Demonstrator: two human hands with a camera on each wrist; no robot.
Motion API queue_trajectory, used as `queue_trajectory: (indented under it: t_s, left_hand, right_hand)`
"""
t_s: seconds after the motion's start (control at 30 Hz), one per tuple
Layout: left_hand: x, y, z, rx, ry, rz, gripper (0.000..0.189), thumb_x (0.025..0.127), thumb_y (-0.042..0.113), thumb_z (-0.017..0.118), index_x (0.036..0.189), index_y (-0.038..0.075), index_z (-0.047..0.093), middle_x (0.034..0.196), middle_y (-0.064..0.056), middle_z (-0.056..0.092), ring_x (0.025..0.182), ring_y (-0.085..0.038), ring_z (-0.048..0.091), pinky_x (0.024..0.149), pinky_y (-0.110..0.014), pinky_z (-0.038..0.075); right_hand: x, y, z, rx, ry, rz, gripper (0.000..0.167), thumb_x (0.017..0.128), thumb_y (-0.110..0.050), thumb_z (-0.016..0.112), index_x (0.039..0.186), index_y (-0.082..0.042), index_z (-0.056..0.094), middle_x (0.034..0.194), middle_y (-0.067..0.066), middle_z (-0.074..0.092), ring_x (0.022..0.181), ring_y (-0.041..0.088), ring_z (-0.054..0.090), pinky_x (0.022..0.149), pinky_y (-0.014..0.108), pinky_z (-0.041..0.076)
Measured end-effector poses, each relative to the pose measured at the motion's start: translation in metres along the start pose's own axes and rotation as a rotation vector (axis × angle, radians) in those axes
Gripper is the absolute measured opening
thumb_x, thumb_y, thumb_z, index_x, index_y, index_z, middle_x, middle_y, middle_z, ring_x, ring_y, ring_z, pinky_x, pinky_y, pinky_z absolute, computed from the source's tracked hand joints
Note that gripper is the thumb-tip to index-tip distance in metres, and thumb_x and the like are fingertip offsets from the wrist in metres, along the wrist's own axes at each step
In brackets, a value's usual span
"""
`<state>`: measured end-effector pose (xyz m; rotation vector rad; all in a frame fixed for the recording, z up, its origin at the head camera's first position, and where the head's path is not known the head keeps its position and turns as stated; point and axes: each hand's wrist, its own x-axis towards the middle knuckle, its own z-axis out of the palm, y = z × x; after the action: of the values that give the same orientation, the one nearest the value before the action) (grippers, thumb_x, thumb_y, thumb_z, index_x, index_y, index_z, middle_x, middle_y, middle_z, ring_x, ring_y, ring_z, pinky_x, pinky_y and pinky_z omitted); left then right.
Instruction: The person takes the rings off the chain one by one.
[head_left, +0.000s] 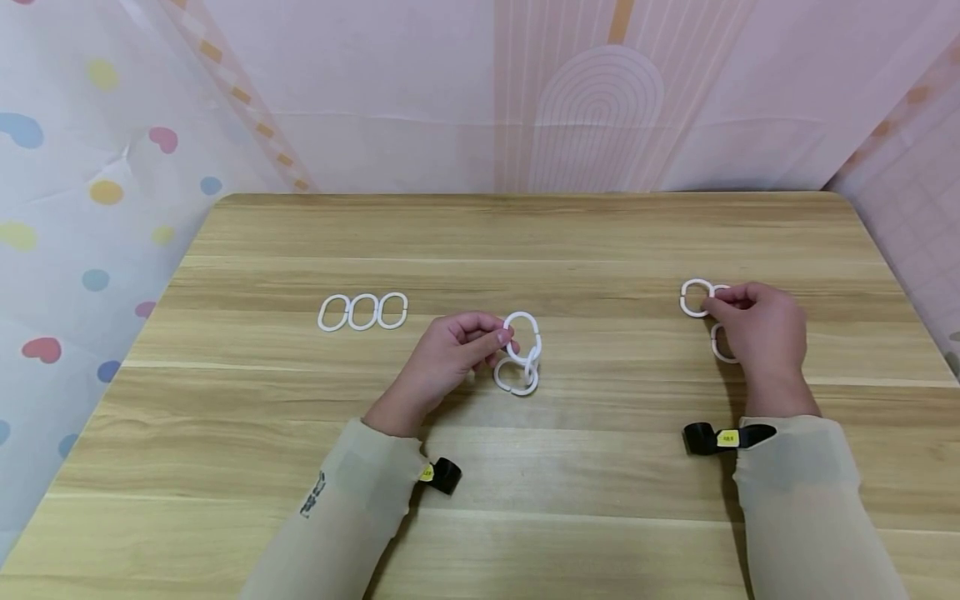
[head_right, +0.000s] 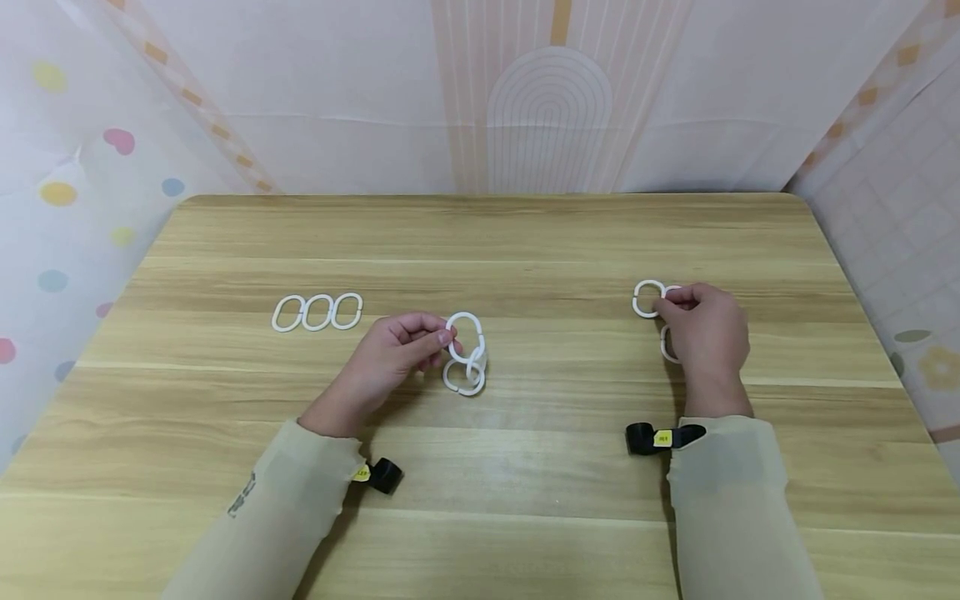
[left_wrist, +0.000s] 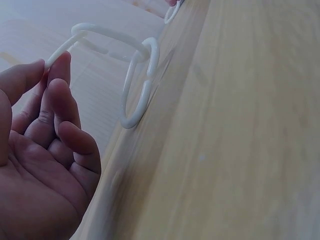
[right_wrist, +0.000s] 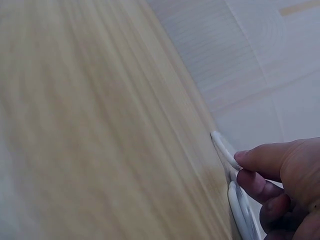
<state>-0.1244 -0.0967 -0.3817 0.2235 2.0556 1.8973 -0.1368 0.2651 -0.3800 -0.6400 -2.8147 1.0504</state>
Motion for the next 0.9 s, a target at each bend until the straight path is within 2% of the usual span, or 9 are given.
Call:
queue_trajectory:
  t_s: [0.2, 0.57, 0.77, 0.9]
  left_hand:
    - [0.0, 0.0, -0.001, 0.006, 0.013, -0.004, 0.01, 0.098, 0.012, 0.066, 0.097, 0.002, 0.07, 0.087, -0.002, 0.073, 0.067, -0.012, 0.056, 0.052, -0.02, 0.036]
    - [0.0, 0.0, 0.0, 0.005, 0.012, -0.004, 0.014, 0.098, 0.013, 0.067, 0.099, -0.001, 0.069, 0.088, -0.002, 0.073, 0.068, -0.013, 0.056, 0.051, -0.02, 0.035]
    - [0.002, 0.001, 0.001, -0.004, 0.015, 0.003, 0.011, 0.097, 0.012, 0.067, 0.098, 0.002, 0.07, 0.087, -0.002, 0.073, 0.068, -0.014, 0.057, 0.051, -0.02, 0.035]
    - [0.003, 0.0, 0.002, -0.007, 0.011, 0.016, 0.011, 0.097, 0.012, 0.067, 0.098, 0.002, 0.07, 0.087, -0.001, 0.073, 0.069, -0.016, 0.056, 0.053, -0.021, 0.036]
  right_hand:
    - [0.0, -0.001, 0.0, 0.017, 0.013, 0.012, 0.031, 0.094, -0.032, 0.07, 0.111, -0.006, 0.072, 0.097, 0.005, 0.067, 0.084, 0.011, 0.055, 0.072, 0.027, 0.043]
    - [-0.003, -0.008, 0.001, 0.062, 0.018, 0.004, 0.032, 0.094, -0.032, 0.069, 0.109, -0.004, 0.072, 0.09, 0.001, 0.062, 0.083, 0.015, 0.053, 0.067, 0.026, 0.042]
    - [-0.008, -0.018, 0.002, 0.086, 0.001, -0.056, 0.031, 0.093, -0.033, 0.069, 0.106, -0.005, 0.073, 0.08, -0.007, 0.061, 0.077, 0.012, 0.053, 0.065, 0.026, 0.042]
    - [-0.014, -0.024, 0.009, 0.104, -0.022, -0.134, 0.031, 0.095, -0.032, 0.068, 0.107, -0.004, 0.074, 0.089, 0.002, 0.065, 0.078, 0.011, 0.053, 0.065, 0.024, 0.042]
